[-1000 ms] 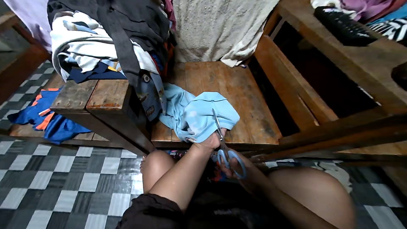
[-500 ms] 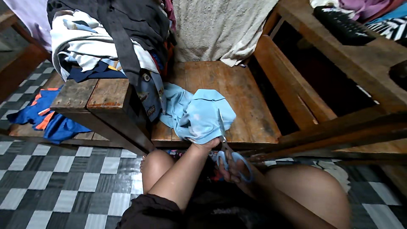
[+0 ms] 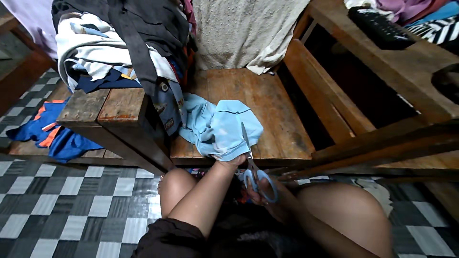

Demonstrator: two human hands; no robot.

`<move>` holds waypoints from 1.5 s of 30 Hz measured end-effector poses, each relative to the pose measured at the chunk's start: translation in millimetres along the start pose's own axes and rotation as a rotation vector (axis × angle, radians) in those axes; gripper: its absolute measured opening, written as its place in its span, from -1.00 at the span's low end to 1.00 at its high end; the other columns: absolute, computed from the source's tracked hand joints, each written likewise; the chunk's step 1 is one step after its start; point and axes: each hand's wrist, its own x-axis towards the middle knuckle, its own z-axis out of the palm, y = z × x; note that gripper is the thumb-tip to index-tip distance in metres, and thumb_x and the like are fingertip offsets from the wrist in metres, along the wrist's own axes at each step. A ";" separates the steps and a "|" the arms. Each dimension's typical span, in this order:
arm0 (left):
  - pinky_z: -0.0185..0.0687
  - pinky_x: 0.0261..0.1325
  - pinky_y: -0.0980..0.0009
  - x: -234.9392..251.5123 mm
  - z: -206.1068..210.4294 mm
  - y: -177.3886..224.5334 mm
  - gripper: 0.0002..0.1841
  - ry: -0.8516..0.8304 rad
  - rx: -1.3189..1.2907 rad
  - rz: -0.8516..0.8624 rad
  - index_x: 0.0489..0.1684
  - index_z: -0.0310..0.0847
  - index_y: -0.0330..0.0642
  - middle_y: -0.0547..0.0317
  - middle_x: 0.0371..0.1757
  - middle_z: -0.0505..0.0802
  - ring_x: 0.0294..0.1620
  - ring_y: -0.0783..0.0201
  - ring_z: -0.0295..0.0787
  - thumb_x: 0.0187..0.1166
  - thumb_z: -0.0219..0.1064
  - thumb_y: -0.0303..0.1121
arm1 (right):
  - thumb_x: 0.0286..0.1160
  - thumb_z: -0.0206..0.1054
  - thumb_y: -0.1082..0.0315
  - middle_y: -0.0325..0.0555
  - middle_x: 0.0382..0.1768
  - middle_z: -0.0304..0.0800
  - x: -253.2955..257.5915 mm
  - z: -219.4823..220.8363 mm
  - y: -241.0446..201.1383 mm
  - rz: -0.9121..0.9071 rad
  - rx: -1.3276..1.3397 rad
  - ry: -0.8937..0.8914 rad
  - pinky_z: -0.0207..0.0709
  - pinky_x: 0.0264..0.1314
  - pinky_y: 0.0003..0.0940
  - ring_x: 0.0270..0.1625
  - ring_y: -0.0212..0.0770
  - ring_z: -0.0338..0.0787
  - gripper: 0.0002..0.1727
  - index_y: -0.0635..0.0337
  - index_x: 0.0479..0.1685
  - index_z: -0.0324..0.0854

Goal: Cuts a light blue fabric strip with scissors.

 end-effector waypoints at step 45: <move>0.52 0.03 0.72 -13.0 10.7 -0.4 -0.77 -0.147 0.742 0.165 -0.01 0.59 -0.69 0.00 -0.20 0.83 -0.18 0.59 0.67 0.45 0.17 -0.72 | 0.26 0.38 -0.45 -0.57 -0.53 0.56 8.5 -2.8 -15.0 -0.116 -0.001 0.017 0.38 -0.48 -0.73 -0.55 -0.64 0.48 -0.38 -0.10 -0.11 0.51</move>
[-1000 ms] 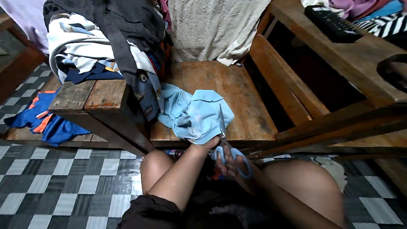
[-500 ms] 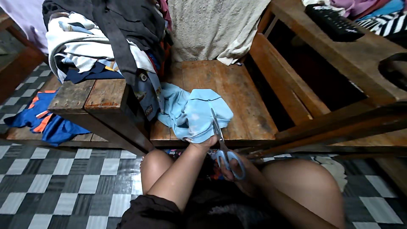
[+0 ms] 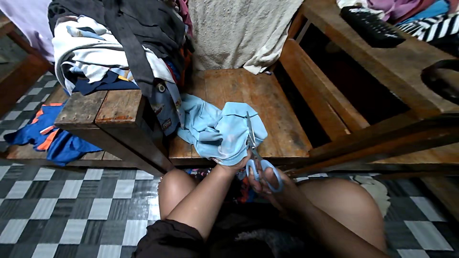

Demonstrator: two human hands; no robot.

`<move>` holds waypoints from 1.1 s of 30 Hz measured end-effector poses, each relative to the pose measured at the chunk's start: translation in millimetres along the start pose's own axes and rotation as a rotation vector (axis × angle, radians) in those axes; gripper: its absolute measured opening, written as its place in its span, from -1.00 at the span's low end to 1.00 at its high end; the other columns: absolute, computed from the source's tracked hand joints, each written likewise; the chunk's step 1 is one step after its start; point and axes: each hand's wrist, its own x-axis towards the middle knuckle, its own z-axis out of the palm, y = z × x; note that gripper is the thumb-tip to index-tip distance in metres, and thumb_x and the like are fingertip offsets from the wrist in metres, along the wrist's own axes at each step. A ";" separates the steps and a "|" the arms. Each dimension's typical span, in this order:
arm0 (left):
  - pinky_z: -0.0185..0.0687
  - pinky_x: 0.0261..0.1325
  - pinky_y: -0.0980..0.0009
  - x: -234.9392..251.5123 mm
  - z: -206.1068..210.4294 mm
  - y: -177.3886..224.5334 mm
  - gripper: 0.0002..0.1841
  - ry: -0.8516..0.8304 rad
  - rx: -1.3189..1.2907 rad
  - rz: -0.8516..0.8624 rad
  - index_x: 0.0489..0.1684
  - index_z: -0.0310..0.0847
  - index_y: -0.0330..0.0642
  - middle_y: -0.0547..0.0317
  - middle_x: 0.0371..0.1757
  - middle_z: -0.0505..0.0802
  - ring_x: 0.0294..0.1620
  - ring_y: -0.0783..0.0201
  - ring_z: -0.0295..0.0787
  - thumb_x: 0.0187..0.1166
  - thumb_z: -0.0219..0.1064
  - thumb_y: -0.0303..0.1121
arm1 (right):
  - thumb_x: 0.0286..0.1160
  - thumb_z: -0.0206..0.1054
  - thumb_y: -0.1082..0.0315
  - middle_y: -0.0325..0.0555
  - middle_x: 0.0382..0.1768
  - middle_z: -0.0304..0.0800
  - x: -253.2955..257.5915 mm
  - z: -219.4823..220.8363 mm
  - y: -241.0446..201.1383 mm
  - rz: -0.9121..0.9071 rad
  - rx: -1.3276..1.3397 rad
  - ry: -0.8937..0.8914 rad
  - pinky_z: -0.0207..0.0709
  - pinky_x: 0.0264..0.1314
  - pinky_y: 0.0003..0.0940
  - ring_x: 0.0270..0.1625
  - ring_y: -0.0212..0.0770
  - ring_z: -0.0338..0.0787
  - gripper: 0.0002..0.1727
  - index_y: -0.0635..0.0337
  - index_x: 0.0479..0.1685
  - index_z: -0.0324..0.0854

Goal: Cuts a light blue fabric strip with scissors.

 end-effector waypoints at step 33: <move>0.73 0.01 0.56 -3.4 3.1 5.6 -0.79 -0.062 -0.673 -0.124 -0.16 0.76 -0.17 0.31 -0.27 0.90 -0.18 0.52 0.83 0.51 0.21 -0.62 | 0.39 0.34 -0.38 -0.58 -0.55 0.58 8.8 -7.2 -7.1 -0.090 -0.025 0.022 0.38 -0.48 -0.73 -0.57 -0.65 0.48 -0.45 -0.11 -0.04 0.55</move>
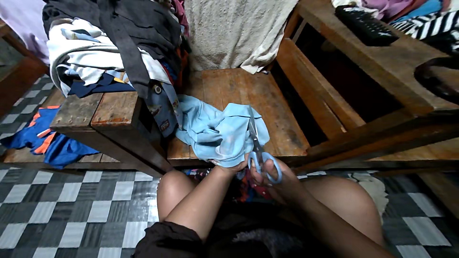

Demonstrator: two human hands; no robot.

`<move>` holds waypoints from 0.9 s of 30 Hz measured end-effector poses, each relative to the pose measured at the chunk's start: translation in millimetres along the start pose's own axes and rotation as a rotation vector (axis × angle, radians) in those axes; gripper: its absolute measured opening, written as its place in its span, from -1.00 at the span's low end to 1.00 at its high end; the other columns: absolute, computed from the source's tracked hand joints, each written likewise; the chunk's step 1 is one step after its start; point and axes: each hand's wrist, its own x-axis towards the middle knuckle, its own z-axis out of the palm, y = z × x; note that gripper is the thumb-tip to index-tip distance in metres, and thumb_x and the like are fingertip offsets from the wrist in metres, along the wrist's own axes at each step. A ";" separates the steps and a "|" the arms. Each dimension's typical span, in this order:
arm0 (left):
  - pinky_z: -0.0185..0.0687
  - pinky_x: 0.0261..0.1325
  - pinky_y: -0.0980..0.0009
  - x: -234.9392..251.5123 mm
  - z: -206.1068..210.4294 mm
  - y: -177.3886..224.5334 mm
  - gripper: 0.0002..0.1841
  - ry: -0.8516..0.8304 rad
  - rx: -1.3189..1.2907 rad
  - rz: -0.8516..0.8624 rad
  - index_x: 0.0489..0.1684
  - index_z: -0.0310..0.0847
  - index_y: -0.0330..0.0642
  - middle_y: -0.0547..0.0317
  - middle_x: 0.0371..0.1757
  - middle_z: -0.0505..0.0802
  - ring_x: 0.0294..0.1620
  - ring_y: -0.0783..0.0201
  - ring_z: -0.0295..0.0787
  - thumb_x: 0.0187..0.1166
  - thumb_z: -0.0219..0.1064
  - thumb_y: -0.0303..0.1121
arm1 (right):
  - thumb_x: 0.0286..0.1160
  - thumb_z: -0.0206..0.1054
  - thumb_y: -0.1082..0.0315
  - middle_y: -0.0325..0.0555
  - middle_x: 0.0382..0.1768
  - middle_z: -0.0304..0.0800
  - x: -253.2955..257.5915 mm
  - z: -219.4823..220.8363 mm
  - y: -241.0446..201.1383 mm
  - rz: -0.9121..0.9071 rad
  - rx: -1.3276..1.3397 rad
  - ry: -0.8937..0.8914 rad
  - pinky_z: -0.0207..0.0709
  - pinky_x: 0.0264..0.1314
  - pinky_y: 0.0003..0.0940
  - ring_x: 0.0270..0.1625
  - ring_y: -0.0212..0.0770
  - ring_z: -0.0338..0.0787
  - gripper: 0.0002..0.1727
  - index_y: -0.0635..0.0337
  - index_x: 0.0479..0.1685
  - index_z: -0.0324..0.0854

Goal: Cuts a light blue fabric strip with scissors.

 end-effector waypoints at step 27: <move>0.81 -0.17 0.28 17.3 28.5 94.7 -0.42 0.163 -0.107 -0.059 -0.08 0.69 0.04 0.15 -0.20 0.87 -0.17 0.25 0.86 0.69 -0.11 0.29 | 0.29 0.43 -0.28 -0.67 -0.44 0.61 -22.7 -62.4 -12.5 0.099 -0.464 -0.251 0.47 -0.36 -0.78 -0.41 -0.76 0.58 -0.51 -0.13 -0.08 0.56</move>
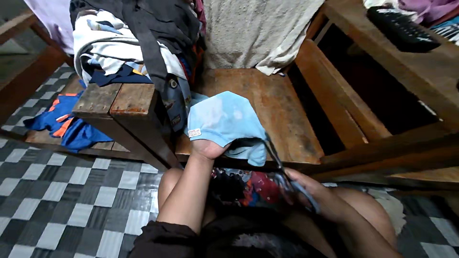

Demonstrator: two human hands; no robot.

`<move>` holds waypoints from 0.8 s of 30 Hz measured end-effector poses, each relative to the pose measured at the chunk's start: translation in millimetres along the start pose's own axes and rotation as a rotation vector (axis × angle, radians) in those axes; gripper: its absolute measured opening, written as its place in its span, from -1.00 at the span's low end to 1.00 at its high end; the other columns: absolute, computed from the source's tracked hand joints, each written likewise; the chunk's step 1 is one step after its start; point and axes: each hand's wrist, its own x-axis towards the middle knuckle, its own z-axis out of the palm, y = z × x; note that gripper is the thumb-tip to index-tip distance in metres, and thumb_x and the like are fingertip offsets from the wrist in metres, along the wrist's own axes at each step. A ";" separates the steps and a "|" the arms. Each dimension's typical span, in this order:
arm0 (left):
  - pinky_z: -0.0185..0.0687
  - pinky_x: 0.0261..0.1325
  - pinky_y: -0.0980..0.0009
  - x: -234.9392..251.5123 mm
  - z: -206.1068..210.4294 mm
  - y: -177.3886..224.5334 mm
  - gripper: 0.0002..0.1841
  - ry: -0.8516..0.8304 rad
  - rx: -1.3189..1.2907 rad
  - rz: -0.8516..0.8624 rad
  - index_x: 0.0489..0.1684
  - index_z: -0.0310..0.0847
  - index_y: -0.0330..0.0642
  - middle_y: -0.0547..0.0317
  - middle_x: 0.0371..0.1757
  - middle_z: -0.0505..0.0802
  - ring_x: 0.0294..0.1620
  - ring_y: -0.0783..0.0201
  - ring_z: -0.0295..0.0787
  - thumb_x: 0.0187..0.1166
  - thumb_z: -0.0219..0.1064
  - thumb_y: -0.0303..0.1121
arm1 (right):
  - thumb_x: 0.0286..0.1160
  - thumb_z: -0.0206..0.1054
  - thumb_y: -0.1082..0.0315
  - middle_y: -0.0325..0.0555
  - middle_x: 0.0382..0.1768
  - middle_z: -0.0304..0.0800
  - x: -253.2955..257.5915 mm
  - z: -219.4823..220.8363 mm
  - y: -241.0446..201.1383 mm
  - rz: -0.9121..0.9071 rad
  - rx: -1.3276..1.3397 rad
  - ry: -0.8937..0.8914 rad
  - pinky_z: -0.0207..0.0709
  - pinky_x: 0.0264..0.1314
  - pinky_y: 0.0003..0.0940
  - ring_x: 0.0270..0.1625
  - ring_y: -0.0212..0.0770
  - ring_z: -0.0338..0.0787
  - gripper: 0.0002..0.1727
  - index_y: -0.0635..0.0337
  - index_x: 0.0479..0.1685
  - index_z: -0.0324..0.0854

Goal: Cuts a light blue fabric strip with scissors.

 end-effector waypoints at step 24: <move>0.83 -0.17 0.23 -2.1 -20.9 5.4 -0.26 -0.014 -0.075 -0.194 -0.19 0.76 0.07 0.08 -0.20 0.92 -0.18 0.16 0.90 0.39 0.03 0.56 | 0.37 0.20 -0.52 -0.56 -0.48 0.59 39.0 1.8 2.8 -0.047 0.123 -0.422 0.46 -0.40 -0.72 -0.46 -0.67 0.57 -0.37 -0.15 -0.11 0.58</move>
